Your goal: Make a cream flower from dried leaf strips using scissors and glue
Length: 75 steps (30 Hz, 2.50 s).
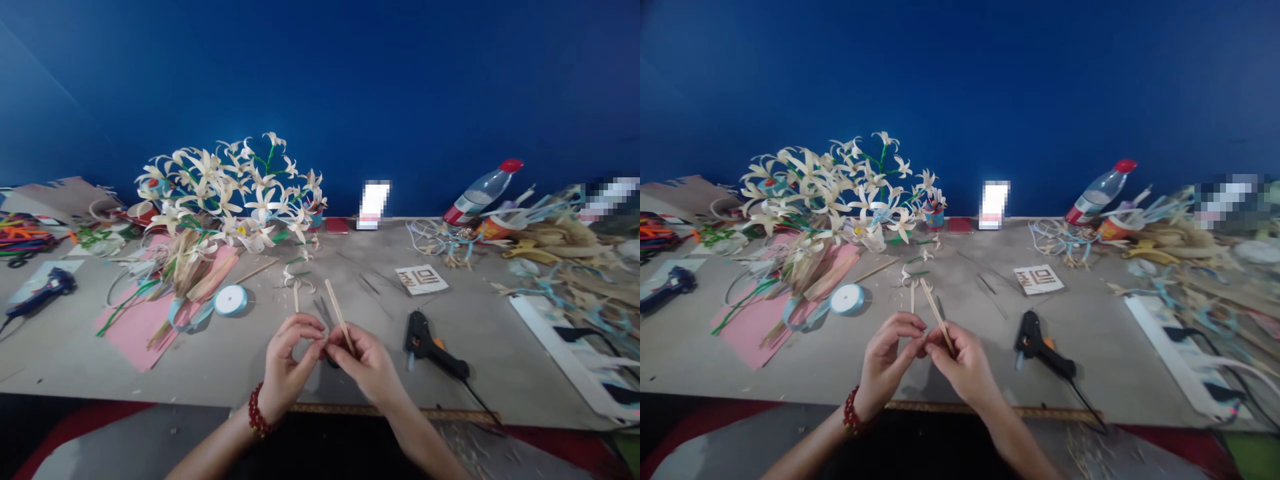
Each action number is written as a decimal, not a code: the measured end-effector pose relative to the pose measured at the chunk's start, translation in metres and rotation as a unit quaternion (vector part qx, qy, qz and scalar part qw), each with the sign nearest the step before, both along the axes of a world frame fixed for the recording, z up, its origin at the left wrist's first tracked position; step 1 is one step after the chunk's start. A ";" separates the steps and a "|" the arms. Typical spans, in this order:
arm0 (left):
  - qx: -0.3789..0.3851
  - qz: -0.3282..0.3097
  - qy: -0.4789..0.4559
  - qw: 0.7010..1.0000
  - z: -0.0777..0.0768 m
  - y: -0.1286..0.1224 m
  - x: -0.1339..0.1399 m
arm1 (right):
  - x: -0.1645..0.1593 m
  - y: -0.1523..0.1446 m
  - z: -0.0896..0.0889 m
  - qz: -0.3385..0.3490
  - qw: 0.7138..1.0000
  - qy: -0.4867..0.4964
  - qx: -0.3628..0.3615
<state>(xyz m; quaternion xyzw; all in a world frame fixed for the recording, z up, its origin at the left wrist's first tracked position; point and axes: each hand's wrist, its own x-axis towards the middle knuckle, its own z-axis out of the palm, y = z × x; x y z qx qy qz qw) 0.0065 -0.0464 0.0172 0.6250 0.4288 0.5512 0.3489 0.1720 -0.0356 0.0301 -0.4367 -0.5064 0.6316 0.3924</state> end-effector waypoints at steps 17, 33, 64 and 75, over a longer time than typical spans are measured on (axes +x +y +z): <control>-0.034 -0.062 0.075 0.995 0.016 0.003 -0.008 | 0.009 -0.002 -0.003 0.016 0.995 -0.081 0.055; 0.034 -0.109 0.115 0.987 0.030 0.001 -0.015 | 0.008 -0.008 0.000 0.179 0.983 -0.021 -0.046; -0.128 -0.105 -0.034 0.986 0.007 0.013 -0.027 | 0.057 0.010 -0.022 -0.049 0.974 -0.212 0.059; -0.285 -0.131 -0.130 0.941 0.011 0.010 -0.017 | 0.043 0.016 -0.014 -0.081 0.857 -0.364 0.356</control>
